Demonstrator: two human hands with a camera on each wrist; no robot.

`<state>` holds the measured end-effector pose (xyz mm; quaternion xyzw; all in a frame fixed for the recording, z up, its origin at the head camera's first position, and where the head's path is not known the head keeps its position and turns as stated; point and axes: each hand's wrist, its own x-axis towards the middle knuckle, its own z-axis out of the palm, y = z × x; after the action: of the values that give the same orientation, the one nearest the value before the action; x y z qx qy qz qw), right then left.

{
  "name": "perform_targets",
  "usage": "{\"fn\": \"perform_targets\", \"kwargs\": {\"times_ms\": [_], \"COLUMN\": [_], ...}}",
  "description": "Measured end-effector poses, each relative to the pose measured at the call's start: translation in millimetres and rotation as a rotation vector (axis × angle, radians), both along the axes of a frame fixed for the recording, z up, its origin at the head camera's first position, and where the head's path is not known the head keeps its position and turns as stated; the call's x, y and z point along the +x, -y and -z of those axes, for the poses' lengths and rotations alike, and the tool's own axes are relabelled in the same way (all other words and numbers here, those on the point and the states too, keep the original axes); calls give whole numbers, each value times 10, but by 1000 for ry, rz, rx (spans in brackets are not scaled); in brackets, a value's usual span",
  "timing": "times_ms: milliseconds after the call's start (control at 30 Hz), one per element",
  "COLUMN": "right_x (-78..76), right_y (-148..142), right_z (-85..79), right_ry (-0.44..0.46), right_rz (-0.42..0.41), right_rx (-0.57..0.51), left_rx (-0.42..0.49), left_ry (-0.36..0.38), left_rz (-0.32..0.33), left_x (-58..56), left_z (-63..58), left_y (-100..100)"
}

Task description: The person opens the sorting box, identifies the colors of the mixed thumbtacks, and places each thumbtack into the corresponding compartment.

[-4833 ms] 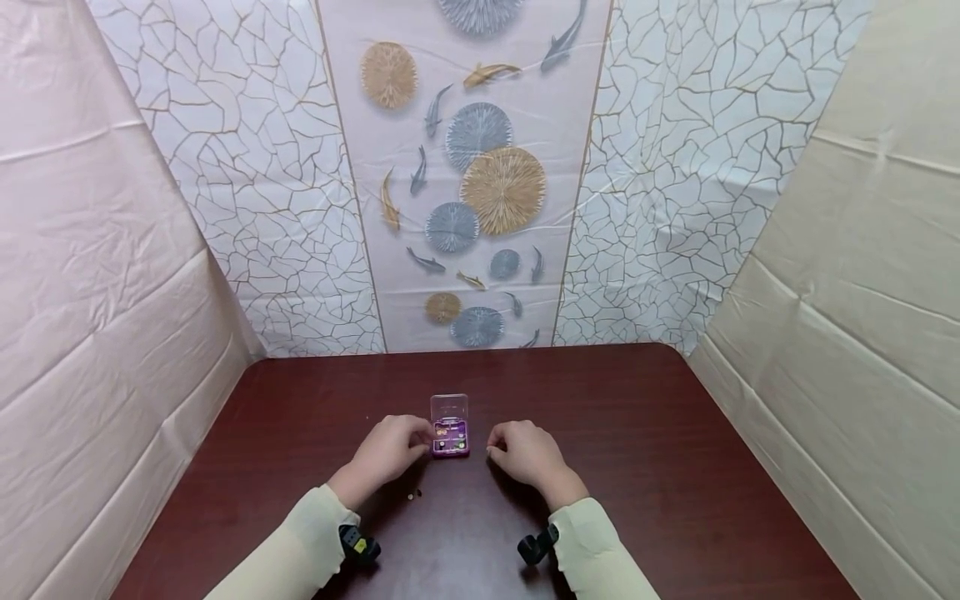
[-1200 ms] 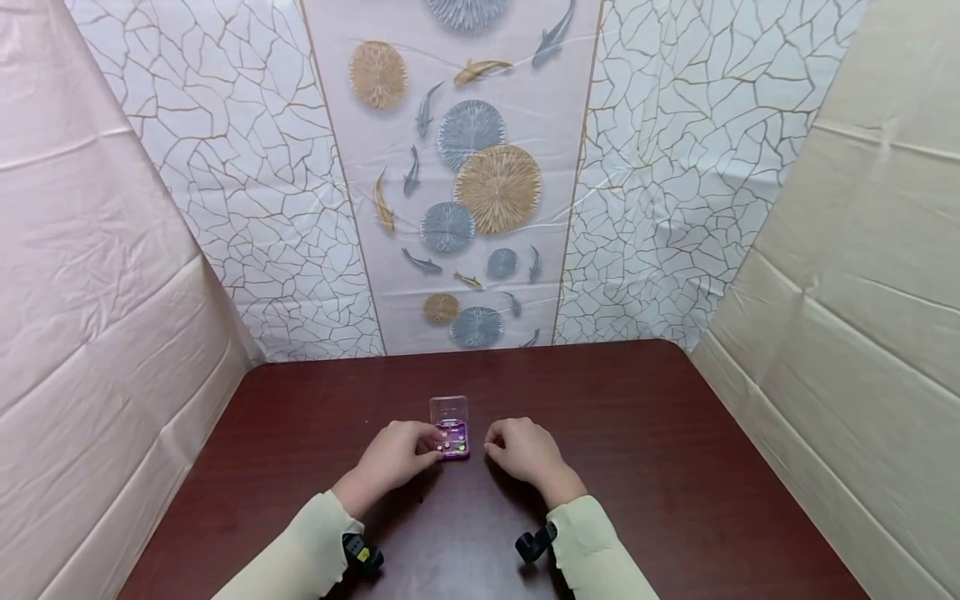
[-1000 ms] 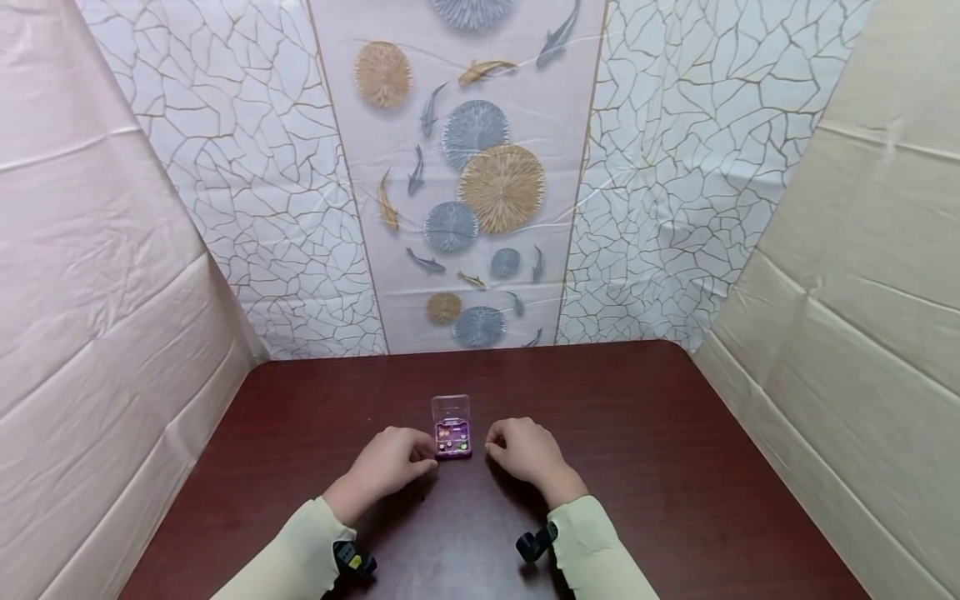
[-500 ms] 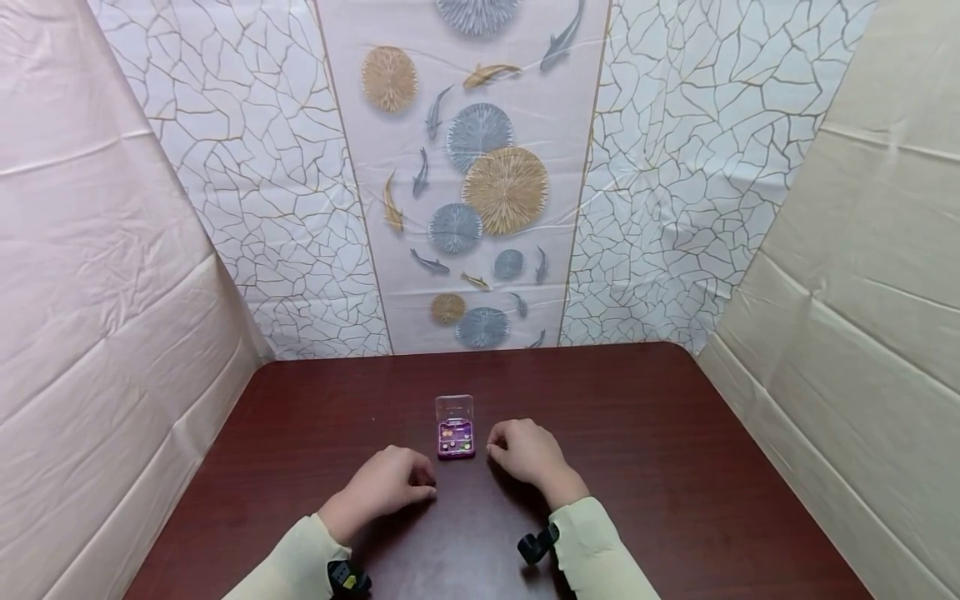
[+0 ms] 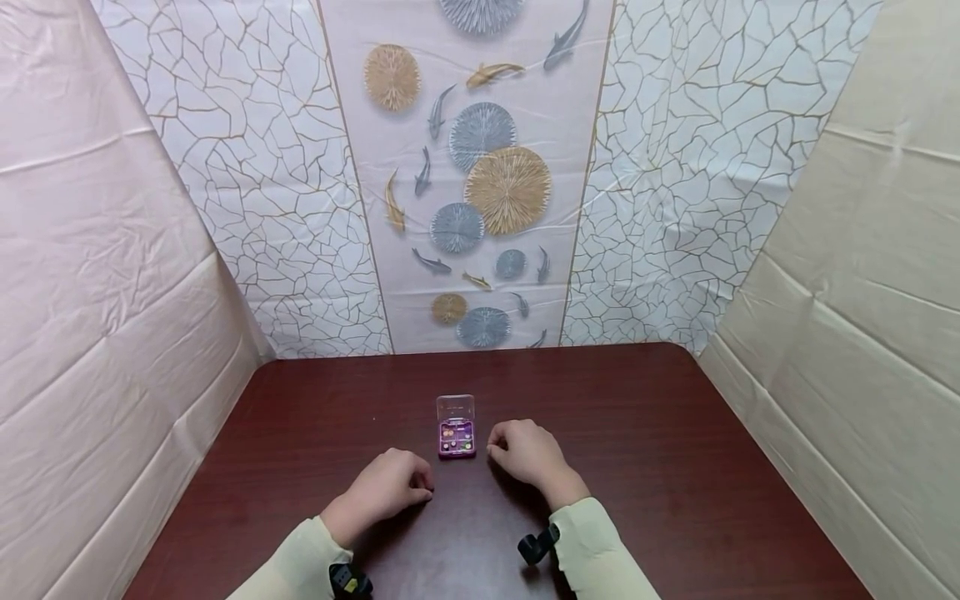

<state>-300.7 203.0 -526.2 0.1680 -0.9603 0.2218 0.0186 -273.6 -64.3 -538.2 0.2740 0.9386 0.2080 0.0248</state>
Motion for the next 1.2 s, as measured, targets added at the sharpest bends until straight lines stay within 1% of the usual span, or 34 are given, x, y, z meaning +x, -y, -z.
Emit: {"fn": "perform_targets", "kwargs": {"times_ms": [200, 600, 800, 1033, 1200], "right_x": [-3, 10, 17, 19, 29], "right_y": [9, 7, 12, 13, 12], "right_z": [5, -5, 1, 19, 24], "right_ry": [5, 9, -2, 1, -3], "right_rz": [-3, 6, 5, -4, -6], "right_rx": [-6, -6, 2, -3, -3], "left_rx": [14, 24, 50, 91, 109], "left_ry": [-12, -29, -57, -115, -138], "left_rz": [2, 19, 22, 14, -14], "left_x": [-2, -2, 2, -41, -81], "left_z": [-4, -56, -96, -128, -181], "left_y": [13, 17, 18, 5, -14]}}
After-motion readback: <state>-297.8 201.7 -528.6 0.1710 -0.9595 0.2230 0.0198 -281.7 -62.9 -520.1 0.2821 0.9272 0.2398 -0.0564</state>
